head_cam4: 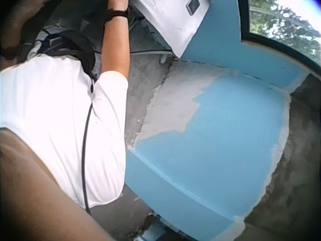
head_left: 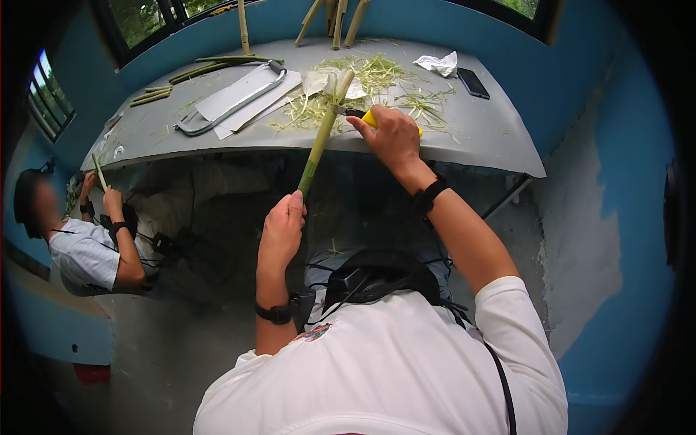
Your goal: Scraping the outer green layer of a bamboo stalk using a hand knife tool.
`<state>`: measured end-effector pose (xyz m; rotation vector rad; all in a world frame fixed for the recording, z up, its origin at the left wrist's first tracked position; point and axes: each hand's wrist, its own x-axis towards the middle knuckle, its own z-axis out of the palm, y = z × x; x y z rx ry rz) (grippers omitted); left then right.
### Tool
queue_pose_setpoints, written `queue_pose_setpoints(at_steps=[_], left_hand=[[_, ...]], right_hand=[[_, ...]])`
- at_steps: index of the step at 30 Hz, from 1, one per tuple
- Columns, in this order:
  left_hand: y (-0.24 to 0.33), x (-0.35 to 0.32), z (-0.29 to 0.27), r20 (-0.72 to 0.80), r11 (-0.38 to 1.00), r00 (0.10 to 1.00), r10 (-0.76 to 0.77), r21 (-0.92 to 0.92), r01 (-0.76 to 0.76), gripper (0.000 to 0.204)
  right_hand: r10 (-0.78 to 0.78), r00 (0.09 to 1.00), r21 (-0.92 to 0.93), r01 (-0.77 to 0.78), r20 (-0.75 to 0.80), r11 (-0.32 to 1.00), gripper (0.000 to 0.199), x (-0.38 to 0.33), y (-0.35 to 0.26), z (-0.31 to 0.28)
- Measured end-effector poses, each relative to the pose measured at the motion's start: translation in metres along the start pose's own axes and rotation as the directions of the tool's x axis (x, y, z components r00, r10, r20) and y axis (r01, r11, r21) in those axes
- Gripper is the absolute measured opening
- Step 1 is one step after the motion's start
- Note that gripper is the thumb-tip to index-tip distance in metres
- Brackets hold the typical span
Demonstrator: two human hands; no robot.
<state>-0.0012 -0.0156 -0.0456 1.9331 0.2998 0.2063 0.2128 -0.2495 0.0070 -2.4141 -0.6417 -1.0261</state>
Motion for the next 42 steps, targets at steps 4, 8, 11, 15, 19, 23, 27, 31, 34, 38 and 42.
queue_pose_setpoints(at_steps=[4, 8, 11, 15, 19, 23, 27, 31, 34, 38, 42], left_hand=[[-0.003, 0.006, -0.002, 0.076, 0.992, 0.996, -0.051, -0.111, 0.059, 0.059], [-0.008, 0.011, -0.003, 0.043, 1.000, 0.999, 0.025, 0.005, -0.025, 0.059], [-0.008, 0.010, -0.007, 0.031, 0.993, 0.995, 0.093, 0.072, -0.095, 0.059], [-0.002, 0.001, -0.003, 0.031, 0.994, 0.996, 0.087, 0.058, -0.089, 0.060], [0.001, -0.012, -0.006, 0.007, 0.995, 0.999, 0.053, 0.081, -0.054, 0.061], [0.009, -0.014, -0.006, -0.013, 0.994, 0.997, 0.077, 0.078, -0.076, 0.062], [0.003, -0.012, -0.004, -0.010, 0.997, 0.999, 0.050, 0.057, -0.050, 0.062], [-0.004, -0.018, -0.006, 0.064, 0.997, 0.997, -0.054, -0.045, 0.057, 0.062], [-0.004, -0.020, -0.010, 0.101, 0.994, 0.994, -0.050, -0.088, 0.059, 0.061], [-0.007, -0.017, -0.011, 0.122, 0.988, 0.990, -0.065, -0.132, 0.082, 0.059], [-0.007, -0.003, -0.012, 0.173, 0.966, 0.978, -0.114, -0.210, 0.150, 0.059]], right_hand=[[0.068, 0.989, 0.041, -0.074, 0.130, 0.996, 0.071, 0.001, -0.003, -0.003], [0.069, 0.982, 0.056, -0.080, 0.178, 0.995, 0.072, 0.008, -0.002, -0.007], [0.065, 0.983, 0.031, -0.071, 0.174, 0.997, 0.072, 0.006, -0.005, -0.006], [0.068, 0.988, 0.023, -0.072, 0.135, 0.997, 0.072, 0.001, -0.007, -0.004], [-0.001, 1.000, -0.025, 0.001, 0.023, 1.000, 0.068, -0.004, -0.006, 0.000], [0.025, 1.000, -0.057, -0.025, -0.003, 0.998, 0.063, -0.008, -0.015, -0.004], [-0.009, 0.996, -0.055, 0.004, -0.088, 0.998, 0.062, -0.005, -0.017, 0.001], [0.005, 0.993, -0.049, -0.011, -0.116, 0.999, 0.066, -0.008, -0.019, 0.003], [0.027, 0.995, -0.057, -0.032, -0.099, 0.998, 0.066, -0.006, -0.017, 0.003], [-0.004, 0.998, 0.023, 0.005, -0.070, 1.000, 0.068, -0.006, -0.016, 0.003], [-0.025, 0.998, 0.056, 0.021, 0.065, 0.998, 0.069, -0.004, -0.016, 0.002]])
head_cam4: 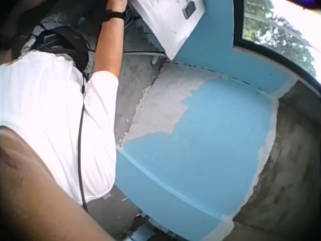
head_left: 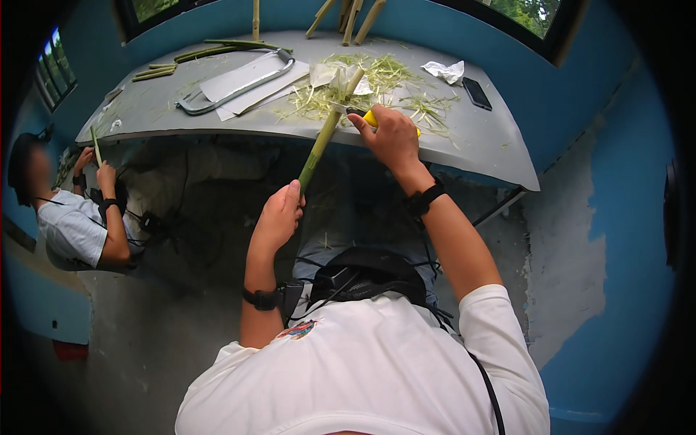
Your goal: Scraping the outer green layer of a bamboo stalk using a hand knife tool.
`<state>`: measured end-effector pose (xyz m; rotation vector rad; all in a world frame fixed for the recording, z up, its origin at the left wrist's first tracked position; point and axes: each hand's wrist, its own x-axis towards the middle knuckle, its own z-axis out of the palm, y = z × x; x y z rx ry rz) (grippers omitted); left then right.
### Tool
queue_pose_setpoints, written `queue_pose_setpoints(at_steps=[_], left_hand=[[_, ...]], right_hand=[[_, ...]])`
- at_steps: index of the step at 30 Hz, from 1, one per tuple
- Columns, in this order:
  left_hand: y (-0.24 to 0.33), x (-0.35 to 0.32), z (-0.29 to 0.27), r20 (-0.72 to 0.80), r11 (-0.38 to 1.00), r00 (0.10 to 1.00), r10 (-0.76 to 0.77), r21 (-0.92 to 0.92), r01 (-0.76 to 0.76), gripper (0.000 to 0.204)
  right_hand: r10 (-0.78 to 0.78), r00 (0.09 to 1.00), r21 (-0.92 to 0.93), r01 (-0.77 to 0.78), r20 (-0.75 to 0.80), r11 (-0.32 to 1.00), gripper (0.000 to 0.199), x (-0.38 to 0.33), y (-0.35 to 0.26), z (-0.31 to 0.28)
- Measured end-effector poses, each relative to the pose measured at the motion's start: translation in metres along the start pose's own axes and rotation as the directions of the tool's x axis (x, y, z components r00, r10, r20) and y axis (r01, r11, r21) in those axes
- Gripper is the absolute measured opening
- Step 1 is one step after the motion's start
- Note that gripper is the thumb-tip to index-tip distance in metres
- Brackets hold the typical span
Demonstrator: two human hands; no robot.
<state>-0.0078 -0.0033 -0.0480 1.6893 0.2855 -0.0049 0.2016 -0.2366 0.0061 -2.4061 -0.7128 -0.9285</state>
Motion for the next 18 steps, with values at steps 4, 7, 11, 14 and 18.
queue_pose_setpoints(at_steps=[4, 7, 11, 14, 18], left_hand=[[0.000, 0.013, -0.002, 0.011, 1.000, 1.000, 0.005, -0.031, -0.004, 0.056], [-0.001, 0.012, -0.005, -0.041, 0.992, 0.996, 0.082, 0.095, -0.077, 0.057], [0.001, -0.007, -0.006, -0.161, 0.917, 0.957, 0.239, 0.361, -0.168, 0.060], [0.011, -0.029, -0.009, -0.185, 0.852, 0.946, 0.265, 0.504, -0.140, 0.061], [0.009, -0.057, -0.022, -0.212, 0.872, 0.956, 0.203, 0.483, -0.078, 0.061]], right_hand=[[0.044, 0.999, 0.009, -0.044, 0.024, 0.999, 0.069, 0.006, 0.001, 0.001], [0.066, 0.998, -0.046, -0.066, 0.001, 0.997, 0.067, 0.008, -0.004, 0.001], [-0.010, 0.996, -0.090, 0.002, -0.085, 0.996, 0.064, 0.001, -0.006, 0.006], [0.108, 0.988, -0.103, -0.119, -0.109, 0.988, 0.063, 0.000, -0.008, 0.004], [0.101, 0.990, -0.114, -0.113, -0.103, 0.987, 0.059, 0.004, -0.004, 0.009]])
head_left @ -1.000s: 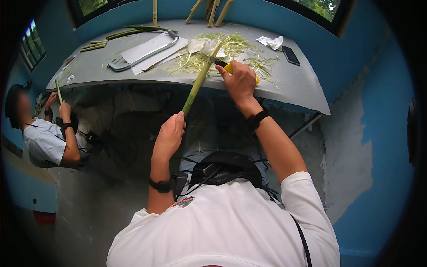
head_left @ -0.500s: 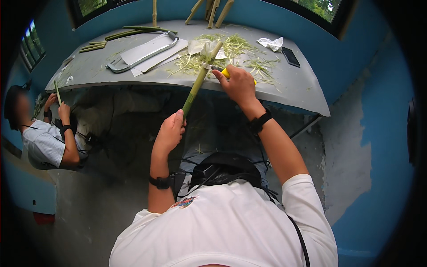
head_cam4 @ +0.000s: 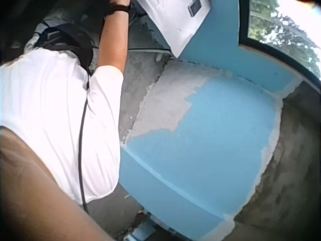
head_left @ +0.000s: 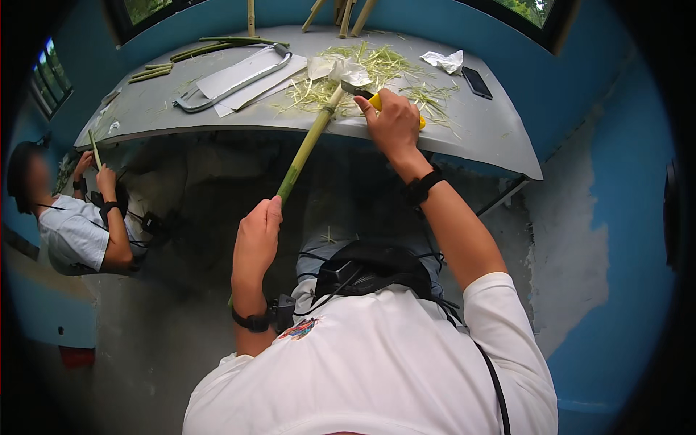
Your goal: Scraping the outer green layer of a bamboo stalk using a hand knife tool.
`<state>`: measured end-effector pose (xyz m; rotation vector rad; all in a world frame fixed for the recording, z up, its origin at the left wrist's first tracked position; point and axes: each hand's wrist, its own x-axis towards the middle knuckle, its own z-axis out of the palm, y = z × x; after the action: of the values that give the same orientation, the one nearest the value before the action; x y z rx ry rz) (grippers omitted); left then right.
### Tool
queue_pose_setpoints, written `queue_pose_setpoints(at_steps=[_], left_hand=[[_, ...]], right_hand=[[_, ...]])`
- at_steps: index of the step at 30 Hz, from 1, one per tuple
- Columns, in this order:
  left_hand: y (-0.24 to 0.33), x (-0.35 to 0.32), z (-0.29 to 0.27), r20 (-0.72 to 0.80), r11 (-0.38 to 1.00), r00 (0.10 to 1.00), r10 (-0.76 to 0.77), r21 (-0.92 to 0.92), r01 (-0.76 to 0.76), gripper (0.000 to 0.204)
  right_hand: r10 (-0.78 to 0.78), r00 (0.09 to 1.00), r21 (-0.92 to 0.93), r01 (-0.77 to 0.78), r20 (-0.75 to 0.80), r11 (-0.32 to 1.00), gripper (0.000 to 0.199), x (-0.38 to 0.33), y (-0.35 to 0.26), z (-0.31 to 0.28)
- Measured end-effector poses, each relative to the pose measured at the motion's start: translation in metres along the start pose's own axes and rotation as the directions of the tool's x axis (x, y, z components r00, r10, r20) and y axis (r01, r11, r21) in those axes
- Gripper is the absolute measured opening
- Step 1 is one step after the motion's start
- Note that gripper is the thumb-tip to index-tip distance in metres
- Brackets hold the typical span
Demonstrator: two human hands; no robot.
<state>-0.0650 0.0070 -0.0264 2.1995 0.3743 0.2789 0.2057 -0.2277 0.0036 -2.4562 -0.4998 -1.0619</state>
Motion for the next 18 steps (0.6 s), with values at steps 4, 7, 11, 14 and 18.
queue_pose_setpoints(at_steps=[4, 7, 11, 14, 18], left_hand=[[-0.018, 0.003, -0.007, 0.026, 0.991, 0.999, -0.037, -0.129, 0.040, 0.060], [-0.030, 0.010, -0.003, 0.051, 0.983, 0.997, -0.060, -0.169, 0.068, 0.060], [-0.030, 0.023, 0.004, 0.051, 0.981, 0.997, -0.054, -0.182, 0.062, 0.059], [-0.014, 0.041, 0.007, -0.008, 0.994, 1.000, -0.007, -0.114, 0.006, 0.058], [-0.005, 0.075, 0.014, -0.034, 0.995, 0.998, 0.061, -0.080, -0.063, 0.056]], right_hand=[[-0.019, 1.000, 0.030, 0.019, -0.017, 0.999, 0.066, -0.006, -0.004, -0.002], [-0.039, 0.997, 0.045, 0.042, -0.064, 0.998, 0.067, -0.007, -0.004, 0.002], [-0.037, 0.998, -0.004, 0.036, -0.050, 0.999, 0.060, -0.003, -0.007, -0.002], [-0.033, 0.997, 0.007, 0.033, -0.063, 0.999, 0.060, 0.000, -0.006, -0.001], [0.022, 0.995, 0.086, -0.014, -0.096, 0.996, 0.063, 0.003, 0.006, 0.011]])
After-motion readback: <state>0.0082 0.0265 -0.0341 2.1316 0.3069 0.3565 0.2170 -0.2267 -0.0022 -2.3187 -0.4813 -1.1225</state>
